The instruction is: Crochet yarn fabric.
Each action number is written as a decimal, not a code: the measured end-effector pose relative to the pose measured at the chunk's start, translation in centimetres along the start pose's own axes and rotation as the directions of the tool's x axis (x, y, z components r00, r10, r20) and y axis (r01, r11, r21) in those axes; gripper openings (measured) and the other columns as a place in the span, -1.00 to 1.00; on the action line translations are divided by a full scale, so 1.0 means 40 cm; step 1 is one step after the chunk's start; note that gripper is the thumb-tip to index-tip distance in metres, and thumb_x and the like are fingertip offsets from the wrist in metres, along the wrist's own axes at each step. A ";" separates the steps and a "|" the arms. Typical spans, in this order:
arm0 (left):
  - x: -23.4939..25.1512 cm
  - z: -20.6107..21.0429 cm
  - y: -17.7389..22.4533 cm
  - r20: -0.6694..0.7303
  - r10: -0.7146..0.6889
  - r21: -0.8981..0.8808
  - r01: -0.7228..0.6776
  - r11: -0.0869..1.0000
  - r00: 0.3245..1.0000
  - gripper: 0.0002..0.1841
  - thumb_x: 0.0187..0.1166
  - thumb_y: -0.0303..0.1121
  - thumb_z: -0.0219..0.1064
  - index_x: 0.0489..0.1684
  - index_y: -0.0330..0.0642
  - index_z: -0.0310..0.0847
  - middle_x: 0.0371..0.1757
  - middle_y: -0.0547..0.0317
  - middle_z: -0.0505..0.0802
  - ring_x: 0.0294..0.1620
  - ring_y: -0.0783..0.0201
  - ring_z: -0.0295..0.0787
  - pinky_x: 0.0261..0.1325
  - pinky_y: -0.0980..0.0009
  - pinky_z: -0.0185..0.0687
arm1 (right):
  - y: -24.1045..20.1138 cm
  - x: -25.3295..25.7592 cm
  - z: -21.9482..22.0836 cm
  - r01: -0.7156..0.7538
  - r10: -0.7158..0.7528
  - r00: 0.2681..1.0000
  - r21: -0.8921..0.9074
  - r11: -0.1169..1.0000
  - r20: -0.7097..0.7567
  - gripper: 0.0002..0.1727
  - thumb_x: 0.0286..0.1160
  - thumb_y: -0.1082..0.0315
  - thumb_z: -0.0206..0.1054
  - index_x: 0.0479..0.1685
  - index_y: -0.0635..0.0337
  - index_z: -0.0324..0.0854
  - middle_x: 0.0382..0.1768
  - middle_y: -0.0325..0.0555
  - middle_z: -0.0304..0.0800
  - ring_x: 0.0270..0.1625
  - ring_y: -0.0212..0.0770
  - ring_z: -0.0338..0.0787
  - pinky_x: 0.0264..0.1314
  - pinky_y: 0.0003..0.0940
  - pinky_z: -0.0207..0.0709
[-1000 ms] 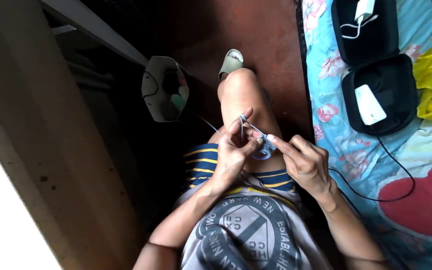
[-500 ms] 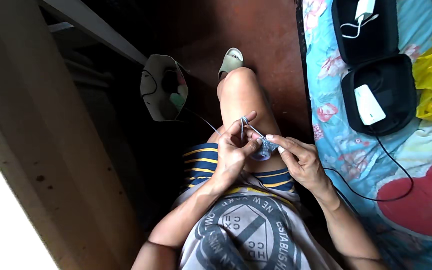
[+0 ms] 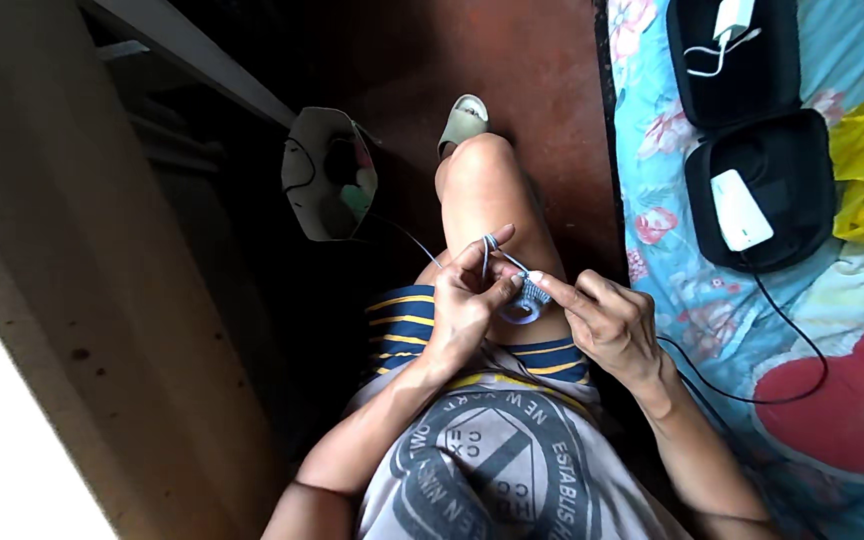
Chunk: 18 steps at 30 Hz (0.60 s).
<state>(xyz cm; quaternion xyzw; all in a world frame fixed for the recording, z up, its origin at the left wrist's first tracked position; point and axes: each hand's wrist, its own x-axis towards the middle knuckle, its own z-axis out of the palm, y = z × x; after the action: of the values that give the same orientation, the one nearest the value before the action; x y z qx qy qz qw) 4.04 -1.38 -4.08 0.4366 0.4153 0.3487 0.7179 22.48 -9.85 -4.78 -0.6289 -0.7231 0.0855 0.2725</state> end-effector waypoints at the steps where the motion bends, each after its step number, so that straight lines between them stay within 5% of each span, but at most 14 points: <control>1: 0.000 -0.001 -0.002 0.002 0.004 0.001 -0.004 1.000 1.000 -0.42 0.39 -0.78 0.33 0.50 -0.36 0.51 -0.33 0.21 0.86 -0.40 0.46 0.76 -0.22 0.53 0.74 | 0.000 -0.001 0.001 0.001 -0.001 1.000 -0.004 1.000 0.000 -0.56 0.54 0.49 0.24 0.25 -0.10 0.87 -0.56 -0.07 0.47 -0.62 -0.19 0.47 -0.63 -0.38 0.23; 18: 0.009 -0.006 -0.008 0.031 -0.005 0.008 0.005 1.000 1.000 -0.39 0.42 -0.77 0.31 0.57 -0.33 0.47 -0.34 0.19 0.84 -0.44 0.45 0.73 -0.26 0.55 0.71 | 0.008 -0.006 0.005 -0.045 0.045 0.999 0.061 0.997 0.004 -0.59 0.56 0.48 0.23 0.25 -0.06 0.87 -0.56 -0.08 0.47 -0.63 -0.22 0.45 -0.64 -0.40 0.23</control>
<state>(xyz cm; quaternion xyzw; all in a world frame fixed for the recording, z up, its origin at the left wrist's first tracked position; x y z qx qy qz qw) 4.00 -1.12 -4.52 0.4436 0.4065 0.3384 0.7235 22.65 -9.97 -5.17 -0.6363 -0.7061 0.1147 0.2888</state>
